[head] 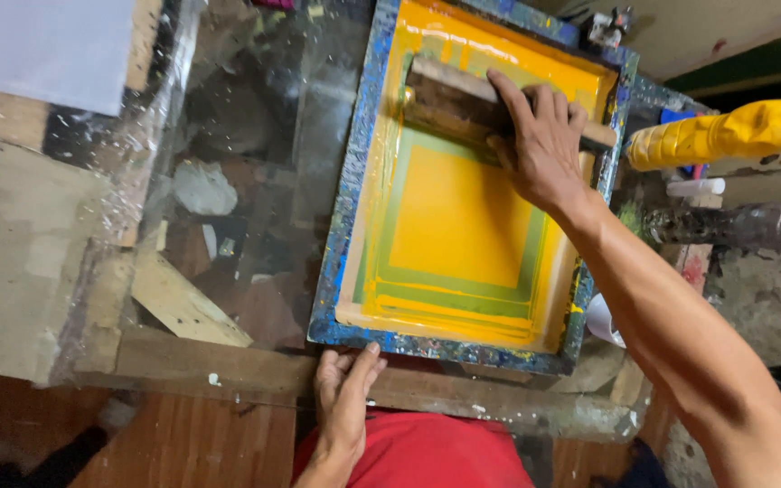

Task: A person manually screen prints yellow ink onto small sheets of paper using a screen frame and a squeegee.

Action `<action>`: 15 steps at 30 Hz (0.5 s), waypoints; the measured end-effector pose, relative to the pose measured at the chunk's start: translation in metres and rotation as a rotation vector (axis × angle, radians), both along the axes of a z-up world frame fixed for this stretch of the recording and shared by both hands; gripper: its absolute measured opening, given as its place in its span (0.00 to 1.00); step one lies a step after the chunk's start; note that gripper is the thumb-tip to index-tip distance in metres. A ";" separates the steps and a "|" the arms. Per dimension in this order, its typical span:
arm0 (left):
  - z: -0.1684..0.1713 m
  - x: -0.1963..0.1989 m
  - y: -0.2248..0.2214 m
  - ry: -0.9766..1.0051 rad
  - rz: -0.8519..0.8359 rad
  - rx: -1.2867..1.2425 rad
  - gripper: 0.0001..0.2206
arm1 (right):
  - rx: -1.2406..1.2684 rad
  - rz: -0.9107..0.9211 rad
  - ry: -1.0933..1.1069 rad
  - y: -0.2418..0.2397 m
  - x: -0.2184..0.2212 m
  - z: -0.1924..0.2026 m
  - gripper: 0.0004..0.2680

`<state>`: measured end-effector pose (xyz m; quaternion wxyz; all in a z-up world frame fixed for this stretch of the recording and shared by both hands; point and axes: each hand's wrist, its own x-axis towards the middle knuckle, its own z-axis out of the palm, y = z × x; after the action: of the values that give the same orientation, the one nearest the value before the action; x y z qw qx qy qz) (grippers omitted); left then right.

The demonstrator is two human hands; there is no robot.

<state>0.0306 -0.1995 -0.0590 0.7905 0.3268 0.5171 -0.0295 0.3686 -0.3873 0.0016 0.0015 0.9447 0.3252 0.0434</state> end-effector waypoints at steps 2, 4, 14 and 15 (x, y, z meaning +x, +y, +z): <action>0.017 0.002 0.005 -0.011 -0.084 0.023 0.11 | 0.100 -0.016 0.061 0.001 -0.017 0.011 0.28; 0.034 0.001 0.010 -0.056 -0.148 0.069 0.11 | 0.170 0.007 0.069 0.000 -0.051 0.035 0.26; 0.186 0.038 0.032 -0.412 -0.423 0.350 0.28 | 0.404 -0.154 -0.148 -0.035 -0.219 0.164 0.20; 0.190 0.043 0.036 -0.420 -0.431 0.353 0.28 | 0.408 -0.161 -0.156 -0.034 -0.212 0.169 0.20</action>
<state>0.0734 -0.1638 0.1307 0.7866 0.5591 0.2594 -0.0380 0.1566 -0.4214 0.1702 -0.1608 0.9421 0.2320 0.1807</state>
